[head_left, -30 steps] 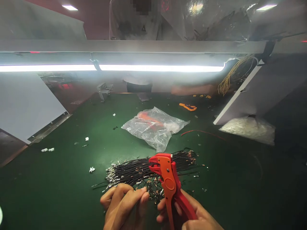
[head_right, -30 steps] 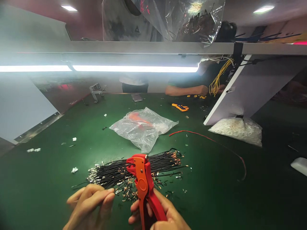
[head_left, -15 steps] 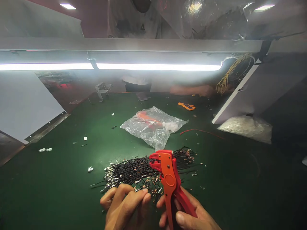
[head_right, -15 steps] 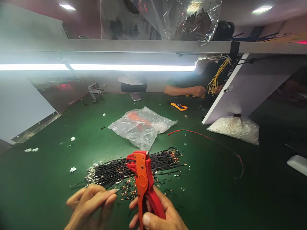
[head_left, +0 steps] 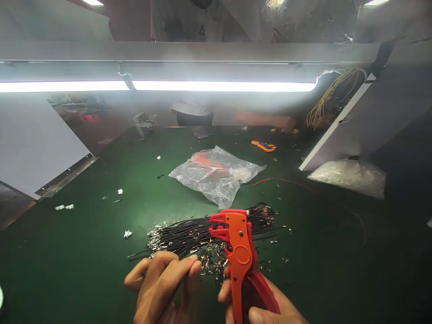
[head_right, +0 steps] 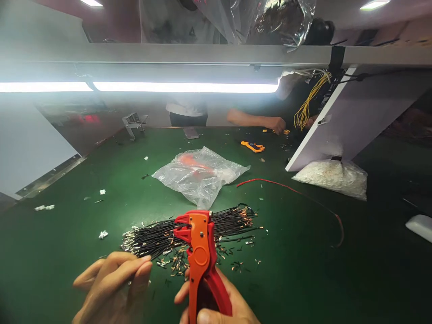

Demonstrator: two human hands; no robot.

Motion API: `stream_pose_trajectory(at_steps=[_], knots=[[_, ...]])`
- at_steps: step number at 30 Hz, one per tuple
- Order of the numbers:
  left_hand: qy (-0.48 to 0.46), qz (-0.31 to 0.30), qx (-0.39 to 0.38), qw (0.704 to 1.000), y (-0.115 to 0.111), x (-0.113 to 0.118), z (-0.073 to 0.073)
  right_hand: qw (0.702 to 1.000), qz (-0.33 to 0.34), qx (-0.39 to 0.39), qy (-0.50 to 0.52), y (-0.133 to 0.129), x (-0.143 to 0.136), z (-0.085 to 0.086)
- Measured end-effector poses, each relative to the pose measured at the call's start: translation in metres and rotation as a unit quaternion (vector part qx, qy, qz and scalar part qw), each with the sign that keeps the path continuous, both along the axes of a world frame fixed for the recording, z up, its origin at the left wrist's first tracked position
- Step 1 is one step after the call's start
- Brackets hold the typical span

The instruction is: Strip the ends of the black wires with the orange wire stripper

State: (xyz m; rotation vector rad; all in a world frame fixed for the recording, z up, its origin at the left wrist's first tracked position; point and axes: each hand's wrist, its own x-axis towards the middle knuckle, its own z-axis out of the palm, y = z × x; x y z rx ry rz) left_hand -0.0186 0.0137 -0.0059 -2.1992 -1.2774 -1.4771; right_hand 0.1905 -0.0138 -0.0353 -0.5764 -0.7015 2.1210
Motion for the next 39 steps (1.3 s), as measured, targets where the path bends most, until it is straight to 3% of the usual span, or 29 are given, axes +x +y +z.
stream_pose_trajectory(at_steps=[3,8,15,18,23,27,30,36,38,39], knots=[[-0.017,0.002,0.001,1.000,-0.001,0.001,0.001,0.998,-0.014,-0.042,0.050,-0.004,-0.003,-0.005],[-0.034,0.000,-0.003,0.999,-0.001,0.008,0.003,0.995,-0.003,-0.044,0.091,-0.003,-0.002,-0.010],[-0.006,-0.017,-0.005,1.000,0.000,0.006,0.004,0.999,-0.004,-0.001,0.037,-0.004,-0.006,-0.001],[-0.049,0.000,-0.029,0.998,-0.002,0.016,0.005,1.000,0.004,-0.019,0.009,-0.005,-0.006,0.002],[-0.071,0.017,-0.018,0.997,-0.007,0.026,0.001,1.000,0.014,0.003,0.001,-0.005,-0.007,-0.007],[-0.026,-0.033,-0.054,0.998,-0.007,0.015,-0.007,0.998,0.023,0.059,-0.023,-0.003,-0.008,-0.012],[-0.045,-0.030,-0.070,0.996,-0.007,0.008,-0.012,0.996,0.027,0.064,-0.054,-0.003,-0.007,-0.014],[-0.030,-0.041,-0.066,0.997,-0.007,0.012,-0.005,0.994,0.055,-0.059,0.072,-0.005,-0.009,-0.020],[-0.016,-0.050,-0.077,0.996,-0.009,0.021,-0.003,0.992,0.051,-0.071,0.092,-0.004,-0.009,-0.016],[-0.054,-0.021,-0.070,0.996,-0.011,0.027,-0.003,0.992,0.046,-0.066,0.097,-0.003,-0.009,-0.013]])
